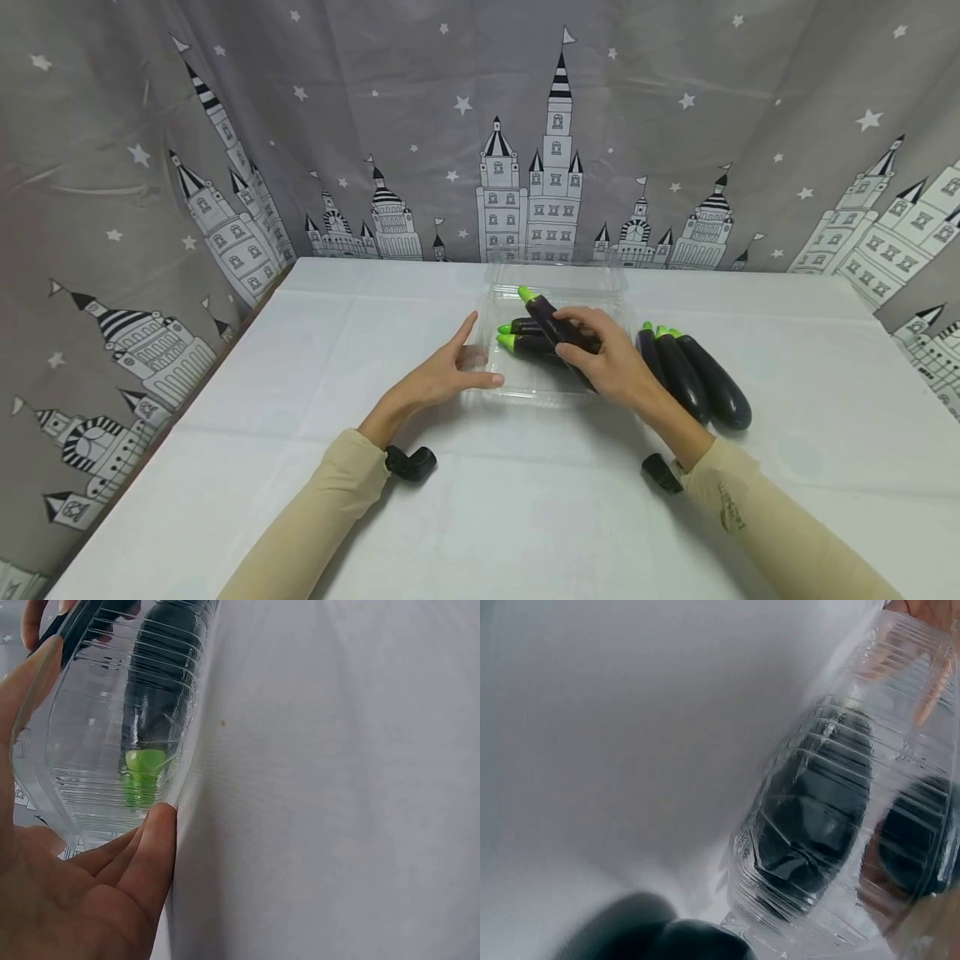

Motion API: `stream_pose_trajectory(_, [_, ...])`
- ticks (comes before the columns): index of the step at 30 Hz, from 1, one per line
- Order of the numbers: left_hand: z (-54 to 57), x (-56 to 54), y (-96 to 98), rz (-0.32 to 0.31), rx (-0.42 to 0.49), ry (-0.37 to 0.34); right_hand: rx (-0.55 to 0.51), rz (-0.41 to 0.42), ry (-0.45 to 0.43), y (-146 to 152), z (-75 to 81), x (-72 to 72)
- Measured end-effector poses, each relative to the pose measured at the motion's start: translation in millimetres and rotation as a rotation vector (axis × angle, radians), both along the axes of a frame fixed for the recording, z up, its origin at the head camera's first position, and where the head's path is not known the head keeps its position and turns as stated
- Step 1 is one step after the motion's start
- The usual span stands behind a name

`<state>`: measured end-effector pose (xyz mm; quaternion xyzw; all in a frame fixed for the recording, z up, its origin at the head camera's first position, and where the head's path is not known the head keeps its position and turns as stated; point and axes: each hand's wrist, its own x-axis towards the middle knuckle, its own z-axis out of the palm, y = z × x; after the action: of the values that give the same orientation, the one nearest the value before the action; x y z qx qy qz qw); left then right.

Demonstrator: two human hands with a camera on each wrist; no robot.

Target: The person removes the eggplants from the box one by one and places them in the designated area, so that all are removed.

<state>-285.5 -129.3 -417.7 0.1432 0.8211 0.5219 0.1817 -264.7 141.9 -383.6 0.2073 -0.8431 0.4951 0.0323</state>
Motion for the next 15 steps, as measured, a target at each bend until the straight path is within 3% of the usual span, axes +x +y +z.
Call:
stream_pose_trajectory(9, [-3.2,-2.4,-0.4,-0.002,0.017,-0.015,0.003,-0.013,0.005,4.7,1.5,-0.6])
stream_pose_trajectory(15, [-3.3,-2.2,-0.5,0.004,0.003,-0.016,-0.023,-0.06,-0.106,9.1,4.4,1.2])
